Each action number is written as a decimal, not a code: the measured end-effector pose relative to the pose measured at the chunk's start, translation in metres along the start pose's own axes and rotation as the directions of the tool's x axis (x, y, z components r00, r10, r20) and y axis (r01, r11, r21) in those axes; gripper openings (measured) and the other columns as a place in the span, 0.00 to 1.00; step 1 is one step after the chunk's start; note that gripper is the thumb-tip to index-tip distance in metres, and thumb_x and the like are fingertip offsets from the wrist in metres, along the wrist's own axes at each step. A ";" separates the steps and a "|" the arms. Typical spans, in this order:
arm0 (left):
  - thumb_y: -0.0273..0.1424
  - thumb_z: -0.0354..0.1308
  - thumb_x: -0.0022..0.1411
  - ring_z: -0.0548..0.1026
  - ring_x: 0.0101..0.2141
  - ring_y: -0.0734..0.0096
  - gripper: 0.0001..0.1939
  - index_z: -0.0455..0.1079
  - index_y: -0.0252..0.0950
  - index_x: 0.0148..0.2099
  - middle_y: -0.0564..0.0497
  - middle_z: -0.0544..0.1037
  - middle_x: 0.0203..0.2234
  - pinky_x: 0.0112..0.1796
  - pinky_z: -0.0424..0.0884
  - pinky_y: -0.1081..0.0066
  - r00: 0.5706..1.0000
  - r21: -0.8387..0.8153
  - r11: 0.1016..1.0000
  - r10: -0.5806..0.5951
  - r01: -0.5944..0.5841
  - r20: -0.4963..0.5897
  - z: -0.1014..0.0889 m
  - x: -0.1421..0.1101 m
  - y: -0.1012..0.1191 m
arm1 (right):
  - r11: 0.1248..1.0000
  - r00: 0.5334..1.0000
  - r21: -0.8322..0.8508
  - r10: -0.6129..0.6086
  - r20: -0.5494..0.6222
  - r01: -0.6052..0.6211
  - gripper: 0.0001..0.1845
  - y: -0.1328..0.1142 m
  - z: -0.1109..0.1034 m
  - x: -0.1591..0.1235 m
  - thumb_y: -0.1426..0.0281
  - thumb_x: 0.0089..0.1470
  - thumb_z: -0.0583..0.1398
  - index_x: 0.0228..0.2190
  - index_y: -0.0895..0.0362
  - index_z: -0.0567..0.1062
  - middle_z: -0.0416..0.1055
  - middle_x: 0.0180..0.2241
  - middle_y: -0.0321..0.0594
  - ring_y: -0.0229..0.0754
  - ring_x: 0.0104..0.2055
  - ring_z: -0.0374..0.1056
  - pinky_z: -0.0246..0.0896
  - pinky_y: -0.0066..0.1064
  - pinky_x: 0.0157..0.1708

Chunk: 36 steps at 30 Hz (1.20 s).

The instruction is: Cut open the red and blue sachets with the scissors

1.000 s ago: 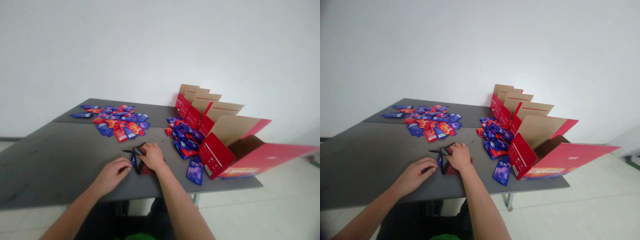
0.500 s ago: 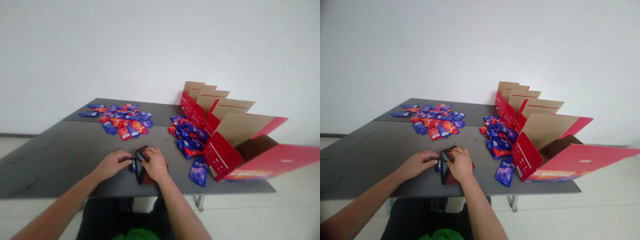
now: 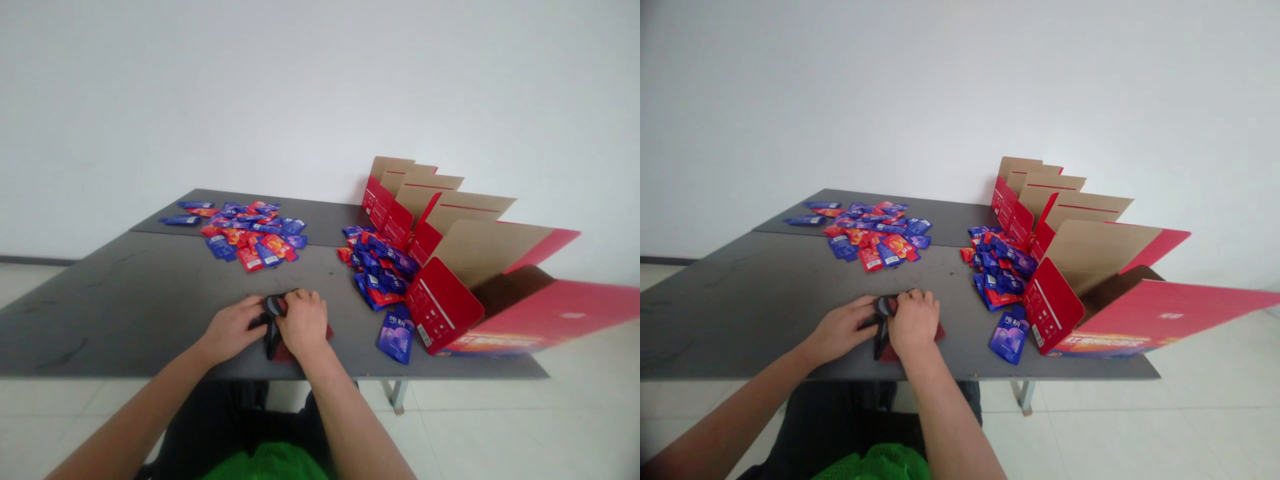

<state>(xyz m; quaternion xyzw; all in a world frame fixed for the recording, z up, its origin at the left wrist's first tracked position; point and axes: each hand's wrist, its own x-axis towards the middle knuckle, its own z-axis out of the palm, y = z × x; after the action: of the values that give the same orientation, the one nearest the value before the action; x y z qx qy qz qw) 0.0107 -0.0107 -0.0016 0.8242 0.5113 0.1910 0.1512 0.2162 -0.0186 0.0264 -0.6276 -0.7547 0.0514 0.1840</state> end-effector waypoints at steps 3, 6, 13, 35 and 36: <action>0.42 0.57 0.69 0.78 0.53 0.60 0.18 0.77 0.46 0.57 0.51 0.78 0.57 0.54 0.71 0.67 1.000 -0.021 1.000 0.023 -0.023 0.013 -0.002 -0.002 0.004 | 0.988 0.994 -0.108 0.112 -0.017 -0.113 0.07 0.033 -0.018 0.002 0.64 0.61 0.63 0.38 0.53 0.80 0.76 0.43 0.46 0.52 0.48 0.66 0.58 0.40 0.44; 0.43 0.57 0.69 0.79 0.50 0.61 0.19 0.76 0.46 0.57 0.52 0.78 0.57 0.52 0.72 0.68 1.000 -0.011 1.000 0.012 -0.012 0.016 -0.003 -0.003 0.005 | 0.971 0.980 -0.135 0.187 -0.073 -0.196 0.07 0.046 -0.033 0.003 0.68 0.61 0.62 0.40 0.54 0.80 0.75 0.45 0.48 0.52 0.48 0.66 0.58 0.39 0.43; 0.32 0.56 0.64 0.80 0.40 0.59 0.10 0.79 0.41 0.42 0.48 0.82 0.43 0.41 0.75 0.66 0.999 0.130 0.991 -0.041 0.037 0.026 0.002 -0.004 -0.001 | 0.998 0.998 0.037 -0.059 -0.018 0.060 0.10 -0.032 -0.001 -0.002 0.64 0.66 0.58 0.41 0.52 0.78 0.76 0.44 0.43 0.50 0.47 0.65 0.59 0.38 0.43; 0.39 0.56 0.69 0.79 0.49 0.62 0.16 0.76 0.45 0.56 0.51 0.79 0.55 0.49 0.74 0.68 0.999 0.031 0.999 0.034 -0.034 0.006 0.000 -0.006 0.002 | 0.995 0.996 -0.038 0.089 -0.011 -0.089 0.09 0.017 -0.006 0.001 0.63 0.66 0.59 0.42 0.52 0.78 0.75 0.46 0.44 0.50 0.49 0.65 0.58 0.38 0.43; 0.40 0.56 0.69 0.79 0.51 0.63 0.18 0.75 0.46 0.58 0.52 0.77 0.58 0.51 0.73 0.69 0.999 0.015 0.999 0.042 -0.042 -0.005 -0.001 -0.006 0.002 | 0.989 0.991 -0.068 0.135 -0.009 -0.135 0.08 0.031 -0.012 0.003 0.64 0.65 0.60 0.42 0.52 0.78 0.75 0.47 0.45 0.50 0.49 0.65 0.58 0.38 0.43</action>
<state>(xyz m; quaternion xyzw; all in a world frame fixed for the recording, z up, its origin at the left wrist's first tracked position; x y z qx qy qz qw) 0.0098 -0.0175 -0.0012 0.8353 0.4958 0.1925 0.1395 0.2483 -0.0110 0.0293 -0.6832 -0.7115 0.0367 0.1602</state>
